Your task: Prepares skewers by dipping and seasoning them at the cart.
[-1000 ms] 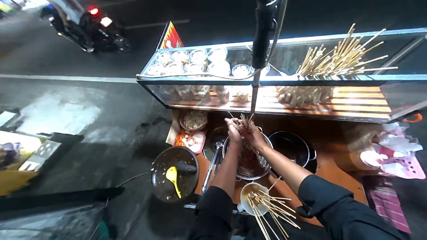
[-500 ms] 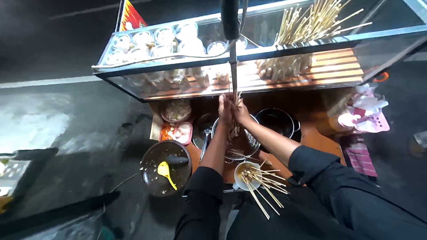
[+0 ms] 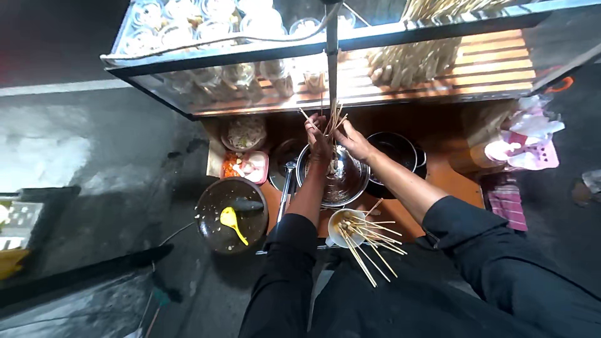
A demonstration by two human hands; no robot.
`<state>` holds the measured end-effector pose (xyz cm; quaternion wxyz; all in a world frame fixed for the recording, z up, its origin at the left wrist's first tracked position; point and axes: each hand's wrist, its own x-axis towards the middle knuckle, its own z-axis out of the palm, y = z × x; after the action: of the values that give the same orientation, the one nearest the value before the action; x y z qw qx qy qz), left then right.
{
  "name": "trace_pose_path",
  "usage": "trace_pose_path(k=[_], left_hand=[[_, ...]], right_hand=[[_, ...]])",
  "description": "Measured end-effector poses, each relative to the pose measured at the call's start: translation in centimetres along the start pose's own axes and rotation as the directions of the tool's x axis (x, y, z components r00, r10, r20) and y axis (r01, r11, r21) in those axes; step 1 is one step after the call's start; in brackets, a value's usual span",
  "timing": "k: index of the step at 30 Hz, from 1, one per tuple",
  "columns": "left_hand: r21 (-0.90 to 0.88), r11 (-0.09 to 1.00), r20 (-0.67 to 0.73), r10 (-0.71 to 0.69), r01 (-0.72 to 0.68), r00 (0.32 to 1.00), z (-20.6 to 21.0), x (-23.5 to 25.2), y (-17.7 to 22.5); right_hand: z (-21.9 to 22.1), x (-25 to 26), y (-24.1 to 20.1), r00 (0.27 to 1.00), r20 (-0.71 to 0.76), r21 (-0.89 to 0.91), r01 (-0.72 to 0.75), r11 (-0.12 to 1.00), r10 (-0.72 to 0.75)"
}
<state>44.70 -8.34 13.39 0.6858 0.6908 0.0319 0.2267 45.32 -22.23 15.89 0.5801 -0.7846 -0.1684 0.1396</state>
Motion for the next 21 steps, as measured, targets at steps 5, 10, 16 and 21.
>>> trace_pose_path(k=[5, 10, 16, 21], left_hand=[[0.192, 0.949, 0.305, 0.184, -0.249, 0.935, -0.5, -0.1, -0.1], [0.344, 0.898, 0.461, 0.091, -0.273, 0.883, -2.1, 1.4, 2.2], [0.475, 0.847, 0.396, 0.037, -0.239, 0.918, -1.0, 3.2, 4.1], [0.534, 0.839, 0.322, -0.09, -0.102, 0.943, 0.2, 3.8, 4.8]], right_hand=[[-0.1, -0.2, 0.0, 0.974, 0.152, -0.153, 0.19, 0.97, -0.167], [0.1, 0.1, -1.7, 0.967, 0.112, -0.303, 0.251, 0.919, -0.227], [0.6, 1.5, -3.0, 0.95, -0.21, -0.318, 0.158, 0.935, -0.232], [0.3, 1.8, -3.0, 0.944, -0.259, -0.307, 0.12, 0.944, -0.204]])
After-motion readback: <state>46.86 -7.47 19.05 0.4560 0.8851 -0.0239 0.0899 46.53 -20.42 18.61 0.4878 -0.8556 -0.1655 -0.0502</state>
